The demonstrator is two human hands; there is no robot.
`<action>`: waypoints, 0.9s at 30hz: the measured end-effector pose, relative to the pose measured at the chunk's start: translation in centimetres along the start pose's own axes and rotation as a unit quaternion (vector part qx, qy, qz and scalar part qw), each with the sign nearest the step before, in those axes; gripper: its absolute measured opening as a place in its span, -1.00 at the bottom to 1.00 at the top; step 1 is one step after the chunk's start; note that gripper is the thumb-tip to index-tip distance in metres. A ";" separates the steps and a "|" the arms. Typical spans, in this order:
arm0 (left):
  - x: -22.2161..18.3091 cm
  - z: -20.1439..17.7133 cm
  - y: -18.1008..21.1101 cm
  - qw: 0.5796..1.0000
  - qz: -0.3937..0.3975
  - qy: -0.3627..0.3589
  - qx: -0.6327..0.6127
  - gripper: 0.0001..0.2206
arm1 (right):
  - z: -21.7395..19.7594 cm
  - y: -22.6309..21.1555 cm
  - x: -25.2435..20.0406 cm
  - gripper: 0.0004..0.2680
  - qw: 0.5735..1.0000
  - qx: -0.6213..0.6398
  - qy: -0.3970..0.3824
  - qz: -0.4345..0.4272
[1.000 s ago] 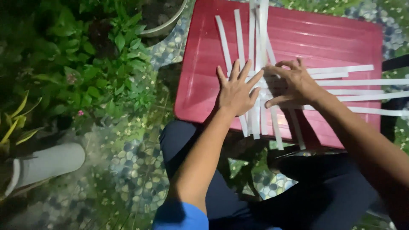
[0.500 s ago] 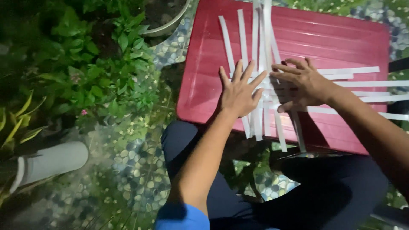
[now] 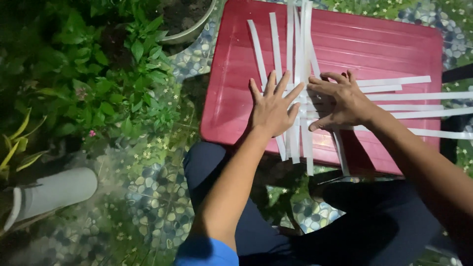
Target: The person is weaving white plastic strips together on a red plastic stool to form a woven pattern.
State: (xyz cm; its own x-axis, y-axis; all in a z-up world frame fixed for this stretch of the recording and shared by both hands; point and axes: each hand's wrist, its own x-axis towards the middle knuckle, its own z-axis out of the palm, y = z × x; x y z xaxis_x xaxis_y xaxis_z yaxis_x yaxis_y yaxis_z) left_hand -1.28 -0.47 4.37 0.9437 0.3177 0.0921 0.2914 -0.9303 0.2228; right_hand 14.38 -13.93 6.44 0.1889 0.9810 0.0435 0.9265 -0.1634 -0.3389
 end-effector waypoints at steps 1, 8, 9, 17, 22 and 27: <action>0.0 0.2 0.0 1.000 0.004 0.002 0.000 -0.57 | -0.2 -0.3 -0.1 -0.21 1.000 -0.002 0.003 0.003; -0.3 -0.2 -0.1 1.000 0.003 0.010 0.004 -0.58 | -2.4 -0.1 -0.2 -0.20 0.999 -0.035 -0.026 -0.030; -0.2 -0.3 0.1 1.000 0.004 0.005 -0.003 -0.58 | -3.2 0.3 -0.4 -0.20 0.997 -0.008 -0.077 0.002; 0.1 -0.8 0.2 1.000 -0.001 -0.007 0.022 -0.57 | -3.2 3.2 -0.9 -0.12 0.974 -0.049 -0.222 -0.006; 0.0 -0.7 0.1 1.000 0.002 -0.006 0.029 -0.56 | -3.2 4.2 -0.4 -0.14 0.961 -0.128 -0.243 -0.023; 0.2 -0.9 0.2 0.999 -0.003 0.000 0.037 -0.56 | -1.3 3.8 -0.8 -0.16 0.989 -0.044 -0.076 -0.123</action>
State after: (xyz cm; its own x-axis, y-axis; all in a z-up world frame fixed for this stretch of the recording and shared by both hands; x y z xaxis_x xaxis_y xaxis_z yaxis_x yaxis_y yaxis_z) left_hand -1.19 -0.45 5.27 0.9422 0.3224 0.0906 0.3069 -0.9396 0.1516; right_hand 18.21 -15.48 6.32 -0.0908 0.9955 -0.0288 0.9642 0.0807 -0.2525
